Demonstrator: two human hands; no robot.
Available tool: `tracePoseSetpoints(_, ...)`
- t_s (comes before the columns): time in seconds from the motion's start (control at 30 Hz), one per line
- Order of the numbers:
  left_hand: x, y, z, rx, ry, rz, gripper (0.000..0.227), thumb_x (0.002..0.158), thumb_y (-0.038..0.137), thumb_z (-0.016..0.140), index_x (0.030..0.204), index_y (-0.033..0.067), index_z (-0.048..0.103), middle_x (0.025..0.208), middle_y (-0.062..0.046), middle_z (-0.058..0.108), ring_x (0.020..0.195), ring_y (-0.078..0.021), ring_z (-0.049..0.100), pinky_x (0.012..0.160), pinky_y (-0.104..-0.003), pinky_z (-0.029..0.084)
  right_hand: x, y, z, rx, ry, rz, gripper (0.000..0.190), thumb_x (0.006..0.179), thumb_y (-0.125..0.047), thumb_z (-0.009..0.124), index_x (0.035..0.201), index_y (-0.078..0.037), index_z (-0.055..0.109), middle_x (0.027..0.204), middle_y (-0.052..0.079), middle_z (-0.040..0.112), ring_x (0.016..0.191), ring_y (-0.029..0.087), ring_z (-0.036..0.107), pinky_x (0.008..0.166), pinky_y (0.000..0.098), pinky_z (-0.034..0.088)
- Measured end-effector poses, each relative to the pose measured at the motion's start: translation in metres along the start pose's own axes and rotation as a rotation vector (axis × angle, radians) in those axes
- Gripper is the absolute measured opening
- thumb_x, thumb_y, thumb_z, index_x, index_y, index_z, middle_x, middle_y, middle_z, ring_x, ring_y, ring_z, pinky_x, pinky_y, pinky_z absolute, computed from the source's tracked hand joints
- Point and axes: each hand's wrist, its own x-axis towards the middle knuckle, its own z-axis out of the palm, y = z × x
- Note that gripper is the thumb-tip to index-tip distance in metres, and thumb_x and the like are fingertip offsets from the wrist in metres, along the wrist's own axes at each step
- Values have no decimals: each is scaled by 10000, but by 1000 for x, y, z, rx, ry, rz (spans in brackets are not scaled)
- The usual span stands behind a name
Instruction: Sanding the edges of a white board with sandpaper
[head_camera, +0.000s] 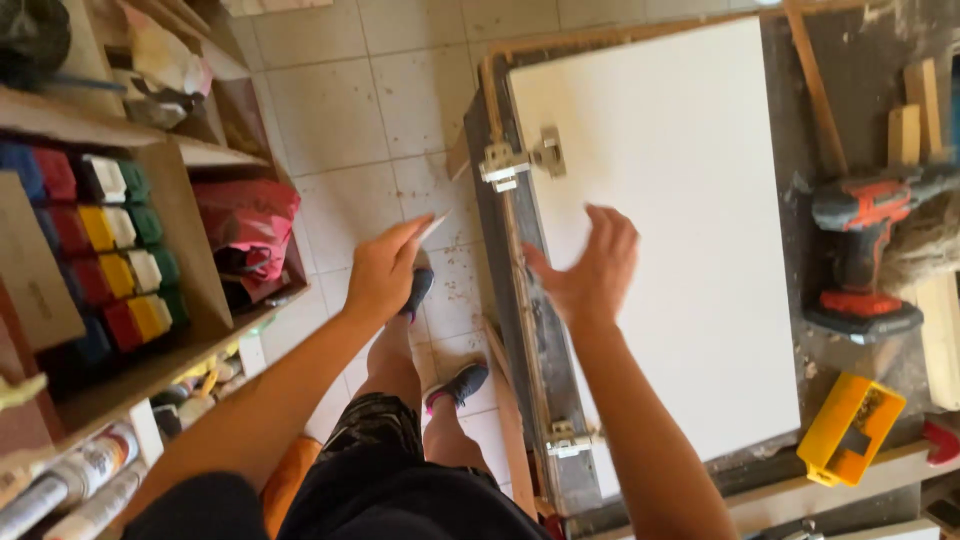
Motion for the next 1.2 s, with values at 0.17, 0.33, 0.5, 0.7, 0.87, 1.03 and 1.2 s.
tracePoseSetpoints(0.17, 4, -61, -19, -178, 10, -440, 338, 1030, 155, 599, 1321, 180, 769, 1237, -114, 778, 1204, -279, 708, 1051, -407, 543, 74, -63, 58, -169, -111, 62, 1218, 591, -884, 810, 1431, -53, 515, 1415, 154, 516, 1382, 394, 496, 1119, 637, 449)
tracePoseSetpoints(0.33, 29, -79, -27, -682, 100, -809, 417, 1030, 122, 662, 1429, 5, 644, 1406, -211, 680, 1238, -306, 668, 1101, -468, 517, 67, -46, 81, -386, 53, 5, 924, 629, -858, 798, 1217, -158, 667, 1315, 11, 641, 1281, 255, 669, 1077, 447, 531)
tracePoseSetpoints(0.5, 61, -54, -28, -815, -24, -813, 367, 871, 68, 854, 1218, 4, 752, 1050, -96, 772, 924, -197, 726, 893, -374, 609, 82, -50, 49, -72, 0, 48, 598, 931, -736, 567, 1116, -173, 651, 1134, 119, 808, 988, 283, 804, 763, 365, 652)
tracePoseSetpoints(0.7, 121, 10, -21, -259, 18, -163, 191, 930, 8, 796, 1094, 100, 828, 929, -84, 820, 852, -203, 803, 764, -318, 622, 105, -69, 22, 74, -124, 107, 266, 1041, -364, 541, 1072, -103, 582, 1066, 217, 810, 1050, 418, 788, 751, 486, 680)
tracePoseSetpoints(0.87, 174, 44, 0, 62, -17, 648, 330, 983, -131, 650, 1242, 43, 757, 1241, -179, 765, 1226, -345, 702, 1045, -431, 578, 101, -37, 12, 198, -92, 141, 307, 1088, -232, 420, 1218, -30, 612, 1087, 191, 795, 821, 306, 753, 693, 408, 609)
tracePoseSetpoints(1.03, 201, 32, 38, 479, -26, 858, 413, 989, -51, 705, 1360, 127, 723, 1331, -93, 745, 1329, -266, 627, 1103, -369, 541, 88, 12, 12, 17, -133, 114, 604, 1178, -409, 232, 1475, 37, 510, 1390, 290, 660, 1293, 466, 640, 1073, 620, 523)
tracePoseSetpoints(1.2, 197, 17, 46, 356, -242, 1055, 420, 879, -51, 838, 1266, 99, 773, 1343, -65, 748, 1328, -256, 639, 1142, -379, 565, 70, 37, 28, -206, -310, 161, 778, 1047, -511, 382, 1676, -62, 301, 1750, 145, 273, 1610, 383, 206, 1242, 692, 150)
